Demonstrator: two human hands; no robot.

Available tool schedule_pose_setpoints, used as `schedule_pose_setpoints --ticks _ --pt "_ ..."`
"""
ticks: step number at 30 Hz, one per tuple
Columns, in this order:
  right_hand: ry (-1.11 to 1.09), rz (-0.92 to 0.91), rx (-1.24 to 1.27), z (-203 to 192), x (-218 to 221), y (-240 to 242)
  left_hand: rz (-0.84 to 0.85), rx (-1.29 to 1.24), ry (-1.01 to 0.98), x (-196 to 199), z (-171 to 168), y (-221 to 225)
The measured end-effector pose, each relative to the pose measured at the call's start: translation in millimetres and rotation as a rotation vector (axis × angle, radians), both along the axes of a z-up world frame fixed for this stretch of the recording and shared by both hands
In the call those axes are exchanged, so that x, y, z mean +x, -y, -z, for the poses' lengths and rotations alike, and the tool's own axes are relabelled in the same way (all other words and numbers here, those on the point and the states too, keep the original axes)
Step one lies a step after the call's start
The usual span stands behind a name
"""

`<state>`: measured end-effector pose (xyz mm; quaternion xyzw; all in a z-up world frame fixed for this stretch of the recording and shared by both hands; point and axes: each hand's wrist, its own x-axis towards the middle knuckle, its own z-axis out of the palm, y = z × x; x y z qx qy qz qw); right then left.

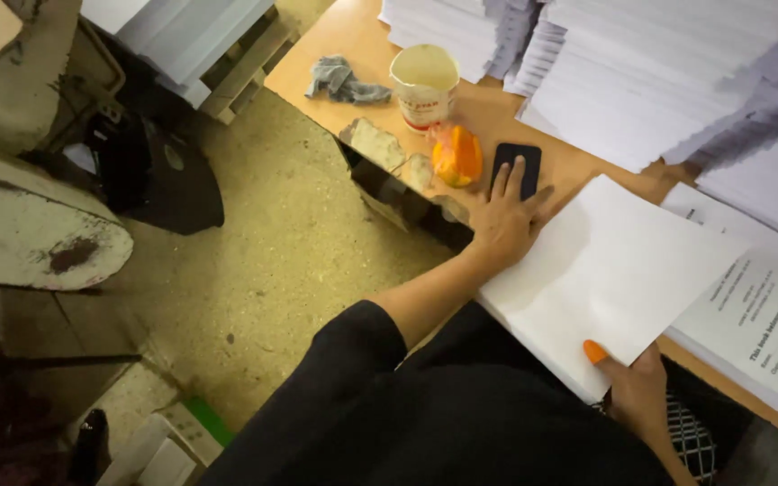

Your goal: Aligning and feeding stacks of paper into a binding machine

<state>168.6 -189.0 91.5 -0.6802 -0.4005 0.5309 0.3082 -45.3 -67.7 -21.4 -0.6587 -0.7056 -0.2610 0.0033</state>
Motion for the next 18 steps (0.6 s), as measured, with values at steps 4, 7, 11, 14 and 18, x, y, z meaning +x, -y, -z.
schedule_pose_setpoints --ticks 4,7,11,14,18 --pt "0.030 -0.003 -0.065 3.4 9.9 3.8 -0.083 0.113 -0.087 1.6 22.9 -7.6" --pt "0.049 -0.045 -0.041 7.8 14.6 2.7 -0.119 0.171 -0.141 -10.1 24.0 -8.7" --pt "0.039 -0.108 -0.003 15.3 15.6 1.8 -0.169 0.005 -0.101 -24.6 24.0 -8.9" --pt "0.036 -0.131 -0.043 8.7 8.6 0.4 -0.248 0.098 -0.196 -38.6 28.6 -13.8" --pt "0.047 -0.154 -0.069 9.0 8.4 -6.0 -0.257 -0.003 -0.166 -58.2 24.8 -13.7"
